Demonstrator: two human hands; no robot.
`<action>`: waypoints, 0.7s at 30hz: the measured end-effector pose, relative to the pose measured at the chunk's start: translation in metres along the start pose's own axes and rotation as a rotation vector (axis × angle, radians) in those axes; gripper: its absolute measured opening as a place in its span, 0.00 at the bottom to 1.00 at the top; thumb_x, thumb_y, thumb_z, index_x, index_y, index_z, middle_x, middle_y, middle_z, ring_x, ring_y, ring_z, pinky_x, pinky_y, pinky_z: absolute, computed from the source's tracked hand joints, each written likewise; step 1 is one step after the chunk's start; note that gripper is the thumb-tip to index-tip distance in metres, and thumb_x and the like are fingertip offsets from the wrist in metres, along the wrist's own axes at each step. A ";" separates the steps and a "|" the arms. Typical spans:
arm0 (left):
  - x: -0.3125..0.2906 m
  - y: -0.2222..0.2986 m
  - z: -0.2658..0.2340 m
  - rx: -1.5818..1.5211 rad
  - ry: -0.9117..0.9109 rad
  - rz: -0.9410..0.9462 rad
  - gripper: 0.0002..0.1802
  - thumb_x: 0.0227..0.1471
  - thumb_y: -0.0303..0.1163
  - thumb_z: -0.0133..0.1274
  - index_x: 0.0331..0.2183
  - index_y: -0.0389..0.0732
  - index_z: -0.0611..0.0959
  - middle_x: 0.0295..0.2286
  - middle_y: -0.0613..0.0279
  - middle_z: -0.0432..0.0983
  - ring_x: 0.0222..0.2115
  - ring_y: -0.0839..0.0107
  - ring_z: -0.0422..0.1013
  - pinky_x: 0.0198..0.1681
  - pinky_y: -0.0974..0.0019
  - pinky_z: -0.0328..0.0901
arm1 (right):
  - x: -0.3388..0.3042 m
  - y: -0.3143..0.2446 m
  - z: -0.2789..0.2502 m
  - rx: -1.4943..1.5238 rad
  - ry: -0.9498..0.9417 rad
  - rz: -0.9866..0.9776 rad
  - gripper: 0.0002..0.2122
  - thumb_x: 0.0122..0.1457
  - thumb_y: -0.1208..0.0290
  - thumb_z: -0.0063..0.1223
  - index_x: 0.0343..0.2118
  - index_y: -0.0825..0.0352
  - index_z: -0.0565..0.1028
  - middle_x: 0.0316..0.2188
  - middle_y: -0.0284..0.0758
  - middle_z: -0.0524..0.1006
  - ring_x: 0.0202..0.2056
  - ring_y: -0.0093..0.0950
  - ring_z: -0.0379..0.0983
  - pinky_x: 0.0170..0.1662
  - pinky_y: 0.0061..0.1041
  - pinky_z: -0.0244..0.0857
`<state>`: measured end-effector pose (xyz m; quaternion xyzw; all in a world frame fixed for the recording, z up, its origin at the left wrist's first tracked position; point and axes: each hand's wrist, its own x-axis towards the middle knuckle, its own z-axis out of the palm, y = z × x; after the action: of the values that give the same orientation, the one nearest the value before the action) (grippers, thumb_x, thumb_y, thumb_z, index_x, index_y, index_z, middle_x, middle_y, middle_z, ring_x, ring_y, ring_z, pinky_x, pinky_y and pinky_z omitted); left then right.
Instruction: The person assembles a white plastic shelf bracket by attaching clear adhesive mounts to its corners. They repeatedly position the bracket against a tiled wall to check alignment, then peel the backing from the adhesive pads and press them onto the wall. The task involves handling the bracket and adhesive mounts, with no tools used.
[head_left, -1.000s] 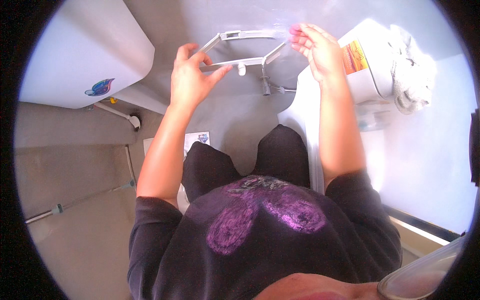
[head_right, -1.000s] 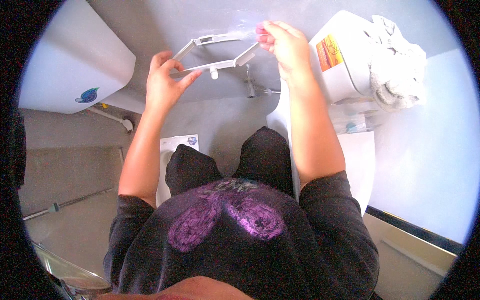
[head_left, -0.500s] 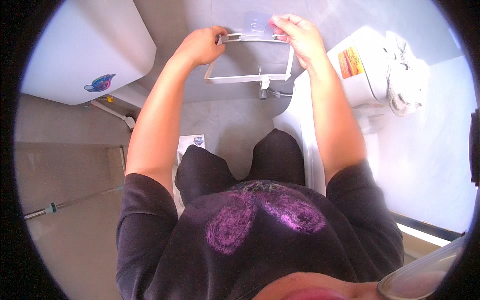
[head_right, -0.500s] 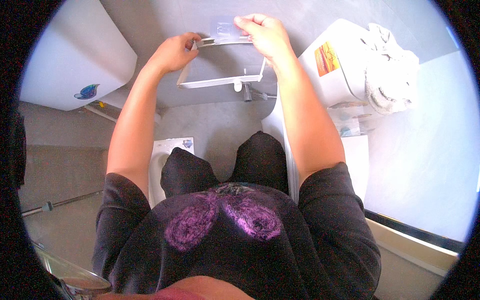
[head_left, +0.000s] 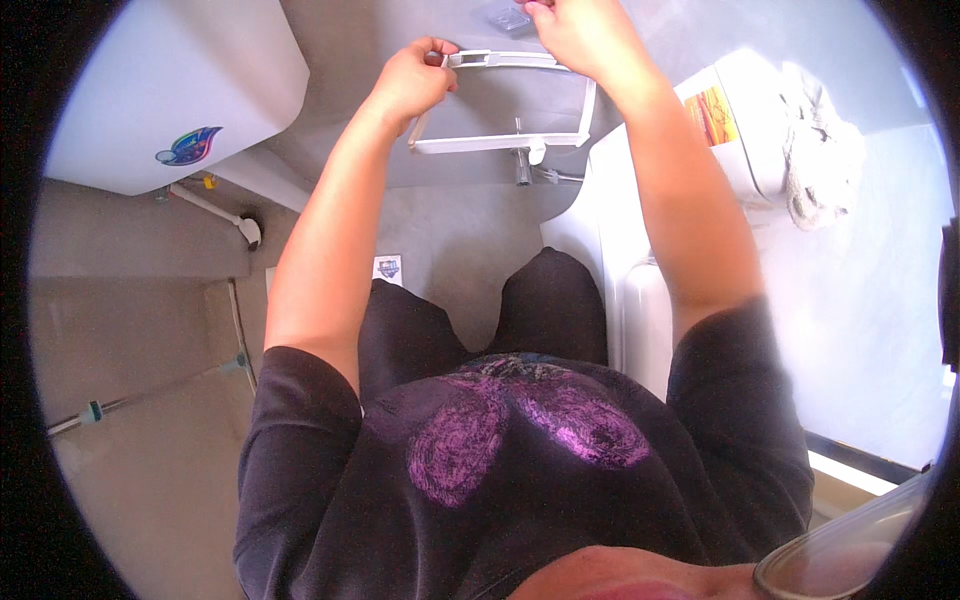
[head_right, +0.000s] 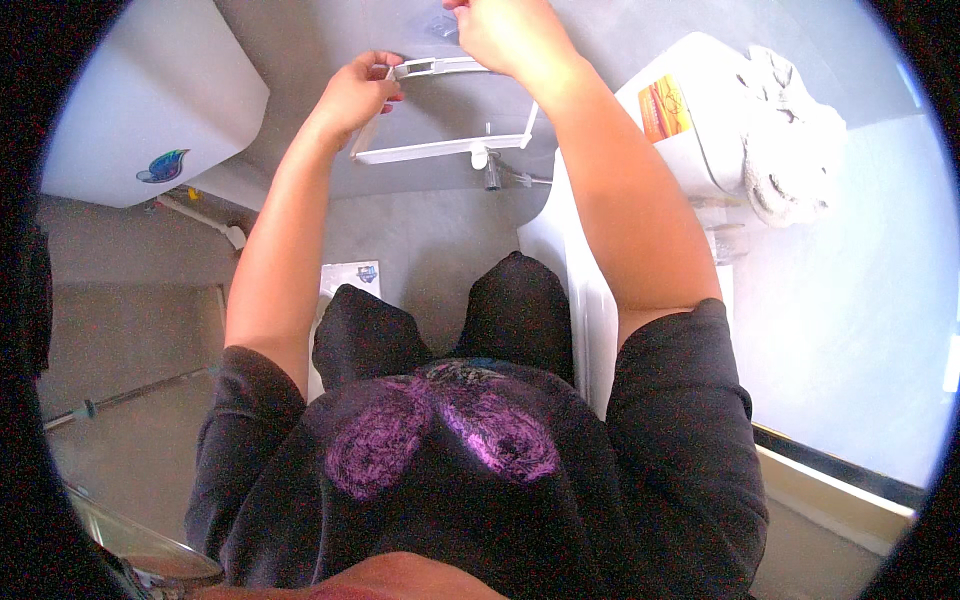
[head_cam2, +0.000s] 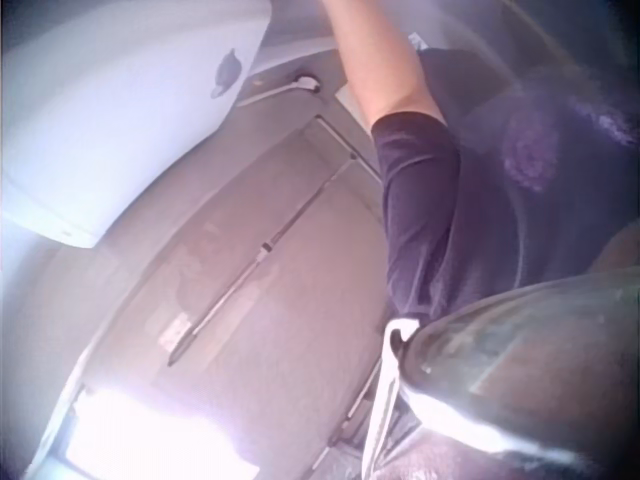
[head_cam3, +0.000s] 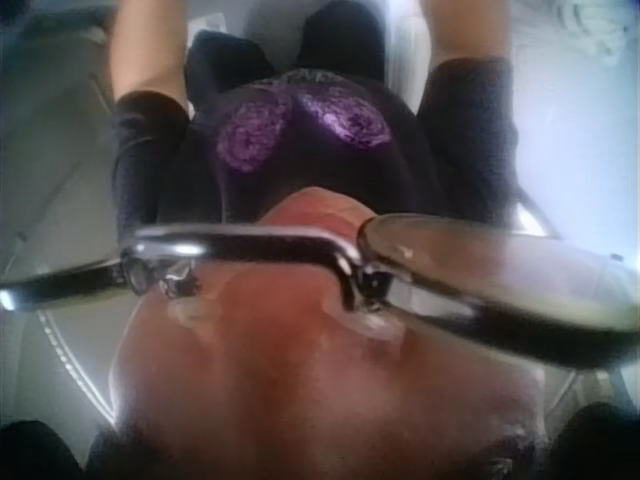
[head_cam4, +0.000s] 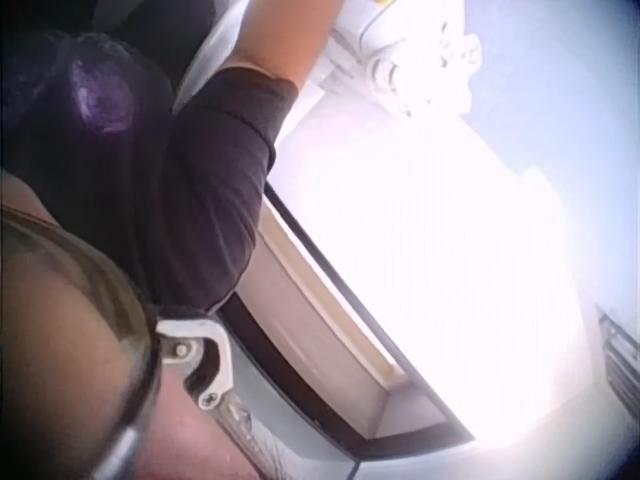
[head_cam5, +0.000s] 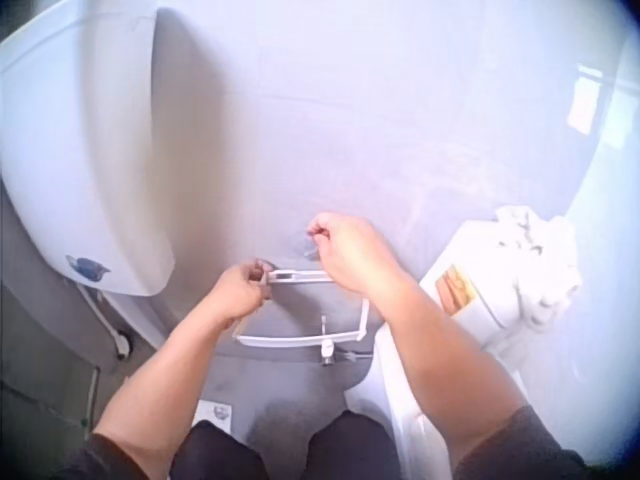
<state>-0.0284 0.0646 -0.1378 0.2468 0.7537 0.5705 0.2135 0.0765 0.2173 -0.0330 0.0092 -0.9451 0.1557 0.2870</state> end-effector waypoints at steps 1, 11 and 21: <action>-0.002 0.002 0.000 -0.071 -0.014 -0.017 0.21 0.39 0.24 0.51 0.41 0.39 0.73 0.34 0.59 0.72 0.33 0.71 0.71 0.35 0.68 0.65 | 0.003 0.001 0.002 -0.040 -0.034 -0.069 0.08 0.51 0.73 0.44 0.30 0.69 0.75 0.26 0.45 0.75 0.30 0.41 0.72 0.35 0.36 0.66; -0.017 0.003 0.004 -0.599 0.120 -0.212 0.14 0.50 0.29 0.47 0.41 0.36 0.69 0.34 0.58 0.71 0.33 0.69 0.71 0.34 0.65 0.68 | 0.031 -0.011 0.027 -0.254 -0.288 -0.269 0.08 0.44 0.76 0.46 0.27 0.66 0.77 0.27 0.46 0.75 0.32 0.43 0.73 0.36 0.38 0.67; -0.010 -0.015 0.011 -0.999 0.066 -0.270 0.10 0.46 0.22 0.52 0.32 0.26 0.73 0.29 0.52 0.72 0.29 0.66 0.72 0.30 0.66 0.71 | 0.040 -0.005 0.050 -0.336 -0.403 -0.396 0.07 0.42 0.76 0.49 0.25 0.65 0.78 0.26 0.46 0.76 0.32 0.42 0.73 0.35 0.38 0.67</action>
<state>-0.0162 0.0630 -0.1548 -0.0028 0.4208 0.8356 0.3532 0.0167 0.2002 -0.0492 0.1759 -0.9753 -0.0661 0.1164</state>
